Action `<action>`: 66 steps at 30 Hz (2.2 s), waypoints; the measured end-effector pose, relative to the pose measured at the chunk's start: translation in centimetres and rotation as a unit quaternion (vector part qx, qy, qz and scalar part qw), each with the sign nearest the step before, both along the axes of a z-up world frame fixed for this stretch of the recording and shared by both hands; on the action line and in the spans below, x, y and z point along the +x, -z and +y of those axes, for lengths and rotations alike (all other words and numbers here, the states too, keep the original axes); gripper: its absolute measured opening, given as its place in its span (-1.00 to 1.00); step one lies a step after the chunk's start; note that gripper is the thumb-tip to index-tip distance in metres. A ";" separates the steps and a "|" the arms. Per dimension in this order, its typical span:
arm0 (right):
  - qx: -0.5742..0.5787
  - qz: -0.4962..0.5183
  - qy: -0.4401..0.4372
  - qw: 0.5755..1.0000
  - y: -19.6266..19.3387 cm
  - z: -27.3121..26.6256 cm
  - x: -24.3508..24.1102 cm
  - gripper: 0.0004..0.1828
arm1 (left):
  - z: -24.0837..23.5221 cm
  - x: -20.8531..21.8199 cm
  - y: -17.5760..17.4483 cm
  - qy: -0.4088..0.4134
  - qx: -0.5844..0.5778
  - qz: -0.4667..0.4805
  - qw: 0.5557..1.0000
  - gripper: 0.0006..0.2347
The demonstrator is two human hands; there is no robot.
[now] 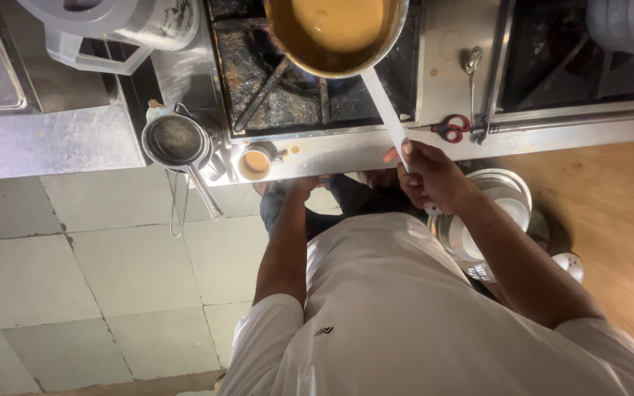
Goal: The person prepares tea by pouring liquid from a pot through a strainer into a cup and stirring the contents with a spoon.
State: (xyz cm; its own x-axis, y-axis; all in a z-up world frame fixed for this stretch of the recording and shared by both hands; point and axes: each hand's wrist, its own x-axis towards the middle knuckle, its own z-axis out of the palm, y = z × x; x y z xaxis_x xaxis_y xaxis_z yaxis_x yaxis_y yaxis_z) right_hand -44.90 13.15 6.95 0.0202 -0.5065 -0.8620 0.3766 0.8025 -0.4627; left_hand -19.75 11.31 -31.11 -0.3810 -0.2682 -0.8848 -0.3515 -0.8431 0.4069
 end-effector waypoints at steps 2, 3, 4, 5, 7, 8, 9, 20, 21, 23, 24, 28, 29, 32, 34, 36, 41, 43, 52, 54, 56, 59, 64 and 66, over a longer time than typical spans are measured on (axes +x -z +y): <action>0.004 0.000 0.000 1.000 0.2 0.0 0.0 -0.54 | 0.4 -0.7 -0.3 0.009 -0.039 -0.029 0.999 -0.77; 0.007 0.000 0.001 1.000 0.3 0.1 -0.1 -0.54 | 0.7 -1.1 -0.5 0.017 -0.078 -0.059 0.995 -0.76; 0.007 0.000 0.001 1.000 0.5 0.2 -0.1 -0.54 | 1.0 -1.5 -0.6 0.018 -0.078 -0.059 0.995 -0.76; 0.002 -0.007 0.004 1.000 0.6 0.2 -0.1 -0.55 | 1.1 -2.1 -0.7 0.023 -0.096 -0.069 0.993 -0.76; -0.002 -0.016 0.007 1.000 0.7 0.4 -0.1 -0.55 | 1.8 -2.7 -1.0 0.040 -0.143 -0.104 0.983 -0.75; -0.001 -0.024 0.015 1.000 0.7 0.6 0.0 -0.55 | 2.3 -2.7 -1.0 0.047 -0.166 -0.126 0.977 -0.75; -0.002 -0.031 0.023 0.999 0.7 0.5 -0.1 -0.55 | 2.4 -2.8 -1.1 0.052 -0.187 -0.140 0.971 -0.74; -0.046 -0.069 0.020 0.996 1.4 1.1 -0.4 -0.43 | 3.1 -2.8 -1.8 0.104 -0.246 -0.197 0.943 -0.69; -0.070 -0.105 0.028 0.992 1.4 1.1 -0.4 -0.42 | 3.1 -2.7 -1.9 0.105 -0.246 -0.199 0.943 -0.69; -0.103 -0.140 0.037 0.984 1.2 1.1 -0.8 -0.39 | 3.0 -2.7 -1.8 0.105 -0.252 -0.200 0.941 -0.67; -0.137 -0.172 0.045 0.975 1.1 1.1 -1.0 -0.35 | 2.9 -2.7 -1.6 0.103 -0.254 -0.201 0.941 -0.67; -0.077 -0.213 0.070 0.972 1.9 1.0 -1.1 -0.36 | 3.4 -1.8 -1.0 0.123 -0.235 -0.187 0.946 -0.64; -0.068 -0.232 0.077 0.967 2.3 1.1 -1.2 -0.42 | 3.2 -1.5 -0.8 0.126 -0.227 -0.178 0.949 -0.64; -0.053 -0.222 0.071 0.971 3.0 1.7 -0.7 -0.51 | 2.3 0.6 -1.6 0.103 -0.165 -0.095 0.976 -0.62; -0.055 -0.190 0.043 0.979 3.4 1.4 -0.8 -0.55 | 1.7 3.0 -2.6 0.049 -0.118 -0.033 0.991 -0.61; 0.014 -0.106 0.042 0.993 3.8 1.5 -0.5 -0.62 | 1.3 8.4 -4.0 -0.014 -0.094 0.006 0.995 -0.60; -0.061 -0.103 0.000 0.993 0.9 2.9 0.1 -0.68 | 1.8 25.0 -13.6 -0.256 -0.136 0.003 0.957 -0.56; 0.009 0.004 -0.020 1.000 -0.5 3.6 1.3 -0.65 | -0.6 27.1 -20.4 -0.332 -0.159 -0.014 0.930 -0.49; -0.109 -0.035 0.050 0.992 -3.3 3.5 10.5 -0.73 | -12.9 19.8 -32.4 0.018 -0.398 -0.254 0.881 -0.08; -0.094 -0.006 0.080 0.992 -4.9 3.8 12.1 -0.70 | -13.9 19.1 -31.7 0.066 -0.404 -0.259 0.875 -0.05; -0.083 0.022 0.106 0.991 -5.7 4.1 12.7 -0.67 | -14.5 18.3 -30.9 0.069 -0.231 -0.146 0.960 -0.41; -0.094 0.011 0.120 0.988 -5.6 6.6 12.7 -0.67 | -14.6 18.8 -29.6 0.052 -0.151 -0.037 0.986 -0.63; -0.064 0.035 0.125 0.989 -5.6 10.7 13.2 -0.79 | -15.1 19.3 -29.1 0.020 -0.109 0.089 0.990 -0.67; -0.056 0.039 0.122 0.990 -5.6 11.7 13.8 -0.72 | -15.0 19.5 -29.9 0.015 -0.116 0.072 0.990 -0.69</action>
State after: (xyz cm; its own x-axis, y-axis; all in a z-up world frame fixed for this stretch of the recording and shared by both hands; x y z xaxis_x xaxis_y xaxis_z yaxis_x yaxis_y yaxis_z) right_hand -31.12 24.86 12.56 -0.1789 -0.5804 -0.7944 0.5125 0.6342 -0.5789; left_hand -0.25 -3.73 -1.20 -0.5095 -0.4456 -0.7361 -0.2985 -0.7107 0.6370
